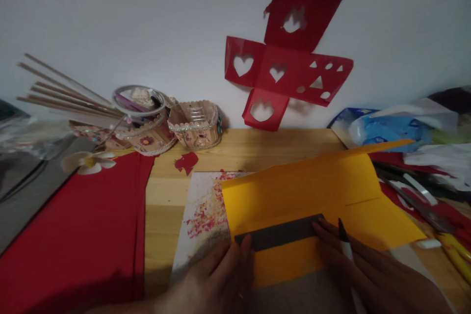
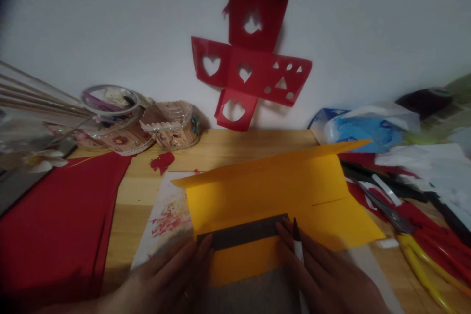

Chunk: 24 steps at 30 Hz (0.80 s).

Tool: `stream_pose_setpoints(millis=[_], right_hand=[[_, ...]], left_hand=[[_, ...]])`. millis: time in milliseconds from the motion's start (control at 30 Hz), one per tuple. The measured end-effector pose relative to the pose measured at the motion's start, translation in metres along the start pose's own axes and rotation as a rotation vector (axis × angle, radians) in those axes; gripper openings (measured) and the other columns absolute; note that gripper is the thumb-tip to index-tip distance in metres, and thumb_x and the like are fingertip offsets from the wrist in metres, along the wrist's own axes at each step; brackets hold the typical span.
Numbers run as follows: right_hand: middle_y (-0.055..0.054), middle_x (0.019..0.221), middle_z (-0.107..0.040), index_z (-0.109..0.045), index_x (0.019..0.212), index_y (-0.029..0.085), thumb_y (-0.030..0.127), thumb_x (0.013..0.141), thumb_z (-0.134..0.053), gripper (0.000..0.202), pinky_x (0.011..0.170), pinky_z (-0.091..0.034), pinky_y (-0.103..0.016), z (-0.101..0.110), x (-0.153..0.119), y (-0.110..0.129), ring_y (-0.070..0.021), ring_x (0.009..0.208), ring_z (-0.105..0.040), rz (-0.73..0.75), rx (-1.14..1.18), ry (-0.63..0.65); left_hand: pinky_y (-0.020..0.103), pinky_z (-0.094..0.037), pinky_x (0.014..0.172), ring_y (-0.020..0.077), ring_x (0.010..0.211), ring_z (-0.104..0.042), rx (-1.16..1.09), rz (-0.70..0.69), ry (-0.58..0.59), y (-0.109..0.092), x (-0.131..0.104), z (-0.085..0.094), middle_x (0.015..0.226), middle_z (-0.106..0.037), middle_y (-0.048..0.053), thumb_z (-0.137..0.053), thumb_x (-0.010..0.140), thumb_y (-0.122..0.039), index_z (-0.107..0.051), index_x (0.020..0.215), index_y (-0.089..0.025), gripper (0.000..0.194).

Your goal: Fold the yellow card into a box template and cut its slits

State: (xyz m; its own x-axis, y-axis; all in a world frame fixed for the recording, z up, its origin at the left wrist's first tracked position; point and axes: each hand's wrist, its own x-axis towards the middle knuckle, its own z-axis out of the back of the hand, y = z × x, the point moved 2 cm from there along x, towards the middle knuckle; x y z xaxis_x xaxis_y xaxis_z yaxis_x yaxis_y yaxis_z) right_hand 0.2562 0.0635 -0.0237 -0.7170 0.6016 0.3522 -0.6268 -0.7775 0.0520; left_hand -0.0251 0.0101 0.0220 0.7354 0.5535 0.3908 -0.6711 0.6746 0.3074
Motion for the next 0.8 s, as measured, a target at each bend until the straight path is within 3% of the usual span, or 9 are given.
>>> stream_pose_setpoints(millis=[167, 300, 467, 667, 733, 800], right_hand=[[0.0, 0.125, -0.061, -0.042, 0.138, 0.033, 0.003, 0.081, -0.038, 0.064, 0.075, -0.058, -0.029, 0.011, 0.012, 0.004, -0.0212, 0.107, -0.062, 0.01, -0.009, -0.009], [0.001, 0.122, -0.064, -0.044, 0.136, 0.033, 0.002, 0.082, -0.039, 0.062, 0.075, -0.058, -0.024, 0.024, 0.024, 0.008, -0.0178, 0.104, -0.064, 0.049, -0.006, 0.025], [0.001, 0.117, -0.066, -0.045, 0.135, 0.031, 0.003, 0.083, -0.037, 0.06, 0.068, -0.058, -0.024, 0.028, 0.032, 0.01, -0.0176, 0.098, -0.067, 0.086, -0.05, -0.007], [-0.005, 0.105, -0.071, -0.017, 0.147, 0.014, 0.004, 0.084, -0.033, 0.066, 0.054, -0.059, -0.027, 0.027, 0.039, 0.015, -0.0211, 0.085, -0.071, 0.184, -0.168, -0.076], [-0.004, 0.107, -0.07, -0.029, 0.145, 0.017, 0.001, 0.081, -0.033, 0.066, 0.056, -0.06, -0.027, 0.027, 0.038, 0.015, -0.0209, 0.087, -0.07, 0.183, -0.156, -0.076], [0.001, 0.111, -0.069, -0.051, 0.132, 0.027, 0.003, 0.079, -0.036, 0.06, 0.06, -0.06, -0.025, 0.026, 0.034, 0.012, -0.0188, 0.092, -0.069, 0.085, -0.103, -0.057]], left_hand=[[0.026, -0.041, 0.083, 0.0139, 0.091, -0.058, -0.009, 0.0, -0.003, -0.001, -0.004, 0.0, 0.098, -0.071, 0.003, -0.036, 0.094, -0.015, -0.067, 0.099, -0.012, 0.032], [0.028, -0.042, 0.084, 0.0151, 0.095, -0.058, 0.004, -0.079, 0.088, -0.003, -0.008, -0.002, 0.104, -0.07, 0.005, -0.043, 0.092, -0.02, -0.065, 0.109, -0.011, 0.029], [0.025, -0.043, 0.08, 0.014, 0.093, -0.057, -0.029, -0.018, 0.052, -0.001, -0.006, 0.0, 0.101, -0.071, 0.002, -0.039, 0.094, -0.022, -0.066, 0.102, -0.012, 0.03], [0.026, -0.043, 0.077, 0.0149, 0.093, -0.056, -0.033, -0.018, 0.084, -0.002, -0.008, 0.0, 0.105, -0.069, 0.005, -0.038, 0.095, -0.024, -0.063, 0.108, -0.01, 0.031], [0.026, -0.044, 0.076, 0.0146, 0.092, -0.056, -0.037, -0.002, 0.075, -0.002, -0.008, 0.0, 0.104, -0.069, 0.004, -0.037, 0.095, -0.022, -0.063, 0.108, -0.01, 0.032], [0.026, -0.044, 0.076, 0.0142, 0.091, -0.056, -0.039, -0.001, 0.06, -0.002, -0.008, 0.0, 0.102, -0.07, 0.003, -0.036, 0.095, -0.021, -0.064, 0.106, -0.01, 0.032]])
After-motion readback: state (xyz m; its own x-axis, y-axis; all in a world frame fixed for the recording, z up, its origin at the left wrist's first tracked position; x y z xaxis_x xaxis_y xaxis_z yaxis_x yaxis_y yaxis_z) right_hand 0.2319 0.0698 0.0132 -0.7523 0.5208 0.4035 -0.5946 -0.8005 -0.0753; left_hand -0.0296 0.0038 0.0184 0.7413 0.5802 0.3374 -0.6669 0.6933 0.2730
